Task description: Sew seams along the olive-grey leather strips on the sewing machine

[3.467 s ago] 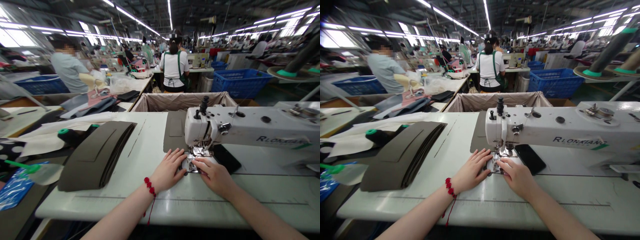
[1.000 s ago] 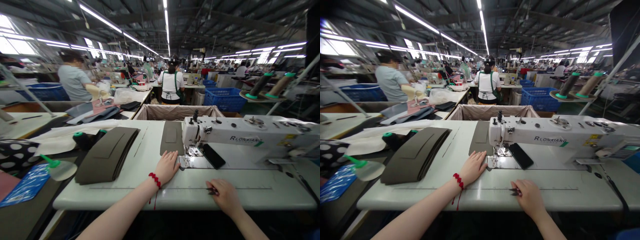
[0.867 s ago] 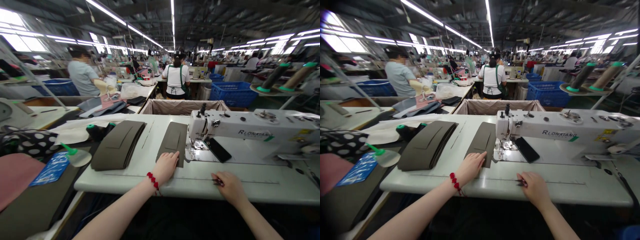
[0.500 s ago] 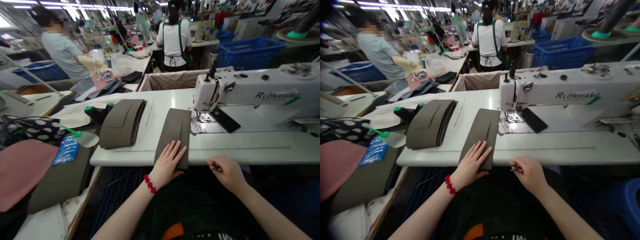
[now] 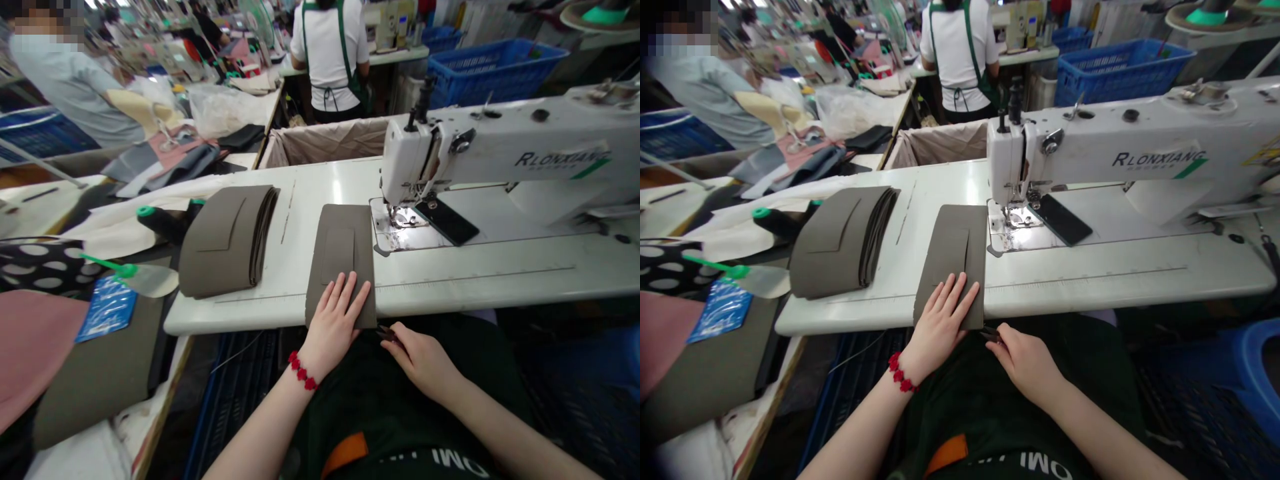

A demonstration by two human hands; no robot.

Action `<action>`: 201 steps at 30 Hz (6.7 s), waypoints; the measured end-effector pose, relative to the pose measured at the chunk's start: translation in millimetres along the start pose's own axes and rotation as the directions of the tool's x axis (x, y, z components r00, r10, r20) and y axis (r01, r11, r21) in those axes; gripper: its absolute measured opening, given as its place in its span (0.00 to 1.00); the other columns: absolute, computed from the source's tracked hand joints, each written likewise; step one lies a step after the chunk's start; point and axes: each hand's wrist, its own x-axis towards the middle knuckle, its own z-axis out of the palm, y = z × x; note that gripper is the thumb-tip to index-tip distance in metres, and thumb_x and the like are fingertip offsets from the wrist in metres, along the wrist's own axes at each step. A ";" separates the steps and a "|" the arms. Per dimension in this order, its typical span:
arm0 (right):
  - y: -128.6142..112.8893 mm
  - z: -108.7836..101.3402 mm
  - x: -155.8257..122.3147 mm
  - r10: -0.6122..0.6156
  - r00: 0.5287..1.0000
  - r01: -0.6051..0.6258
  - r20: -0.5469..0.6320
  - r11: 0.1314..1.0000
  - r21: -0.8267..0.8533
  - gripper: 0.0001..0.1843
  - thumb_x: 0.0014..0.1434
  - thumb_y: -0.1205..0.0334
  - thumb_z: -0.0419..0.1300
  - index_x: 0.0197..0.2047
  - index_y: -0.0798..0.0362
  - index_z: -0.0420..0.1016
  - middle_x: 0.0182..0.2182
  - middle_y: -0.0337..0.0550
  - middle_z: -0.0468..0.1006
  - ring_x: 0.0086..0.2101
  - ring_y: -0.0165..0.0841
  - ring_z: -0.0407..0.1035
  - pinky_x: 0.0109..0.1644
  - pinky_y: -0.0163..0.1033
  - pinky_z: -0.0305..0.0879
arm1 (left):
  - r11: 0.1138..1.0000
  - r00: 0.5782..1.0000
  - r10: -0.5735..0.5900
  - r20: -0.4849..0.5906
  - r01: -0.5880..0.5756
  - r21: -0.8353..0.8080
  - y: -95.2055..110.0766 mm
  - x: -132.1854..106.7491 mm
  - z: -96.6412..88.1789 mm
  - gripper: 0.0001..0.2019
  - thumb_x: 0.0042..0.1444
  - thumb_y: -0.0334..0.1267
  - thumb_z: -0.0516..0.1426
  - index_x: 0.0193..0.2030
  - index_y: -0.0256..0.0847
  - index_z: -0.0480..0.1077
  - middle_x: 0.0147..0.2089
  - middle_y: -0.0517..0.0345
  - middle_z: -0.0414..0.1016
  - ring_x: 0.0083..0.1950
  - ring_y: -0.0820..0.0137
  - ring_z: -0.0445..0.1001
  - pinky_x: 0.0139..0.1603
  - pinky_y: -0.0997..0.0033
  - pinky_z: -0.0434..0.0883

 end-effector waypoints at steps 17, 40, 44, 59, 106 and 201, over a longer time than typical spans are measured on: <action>-10.4 -24.7 7.3 0.084 0.993 -0.075 -0.079 0.991 0.109 0.14 0.69 0.50 0.46 0.37 0.49 0.63 0.26 0.36 0.69 0.26 0.32 0.65 0.32 0.37 0.55 | 0.974 0.999 -0.044 -0.003 0.043 -0.224 -7.6 1.3 -6.4 0.27 0.68 0.41 0.47 0.72 0.51 0.44 0.74 0.59 0.38 0.74 0.62 0.36 0.72 0.53 0.46; -20.6 -67.3 99.9 -0.512 0.857 0.497 0.054 0.797 -0.344 0.14 0.68 0.52 0.49 0.38 0.53 0.68 0.32 0.43 0.74 0.33 0.35 0.67 0.37 0.38 0.56 | 0.832 0.991 -0.099 0.090 0.132 -0.539 -16.9 3.6 -15.9 0.23 0.71 0.43 0.40 0.71 0.53 0.46 0.73 0.65 0.42 0.74 0.72 0.36 0.73 0.60 0.41; -13.7 -71.8 106.8 -0.557 0.826 0.552 0.085 0.772 -0.316 0.15 0.68 0.52 0.49 0.37 0.53 0.68 0.31 0.43 0.73 0.33 0.35 0.66 0.37 0.38 0.56 | 0.829 0.991 -0.092 0.099 0.131 -0.544 -16.8 3.4 -18.8 0.23 0.71 0.43 0.40 0.71 0.53 0.46 0.74 0.66 0.41 0.74 0.71 0.36 0.73 0.59 0.41; -22.9 -82.8 123.7 -0.670 0.712 0.679 0.210 0.581 -0.450 0.17 0.69 0.52 0.48 0.37 0.53 0.71 0.31 0.42 0.71 0.33 0.35 0.62 0.38 0.39 0.53 | 0.829 0.993 -0.074 0.090 0.112 -0.547 -20.3 2.7 -17.2 0.23 0.70 0.42 0.42 0.71 0.52 0.47 0.73 0.63 0.42 0.74 0.67 0.37 0.73 0.55 0.43; 15.2 -86.4 48.1 0.003 0.978 0.025 -0.208 0.991 0.133 0.12 0.67 0.50 0.50 0.42 0.49 0.64 0.26 0.36 0.70 0.27 0.33 0.68 0.33 0.37 0.63 | 0.959 0.976 -0.174 -0.130 0.137 -0.249 -24.3 73.0 -8.0 0.31 0.64 0.52 0.51 0.69 0.41 0.52 0.68 0.45 0.58 0.71 0.53 0.48 0.70 0.45 0.44; 22.9 -75.0 20.2 -0.191 0.957 0.111 -0.218 0.936 -0.333 0.22 0.63 0.53 0.56 0.60 0.40 0.67 0.61 0.38 0.67 0.41 0.35 0.75 0.37 0.39 0.72 | 0.990 0.970 -0.143 -0.197 0.140 -0.030 -75.2 -88.3 -11.0 0.31 0.61 0.29 0.51 0.70 0.50 0.49 0.71 0.54 0.51 0.72 0.57 0.49 0.69 0.45 0.53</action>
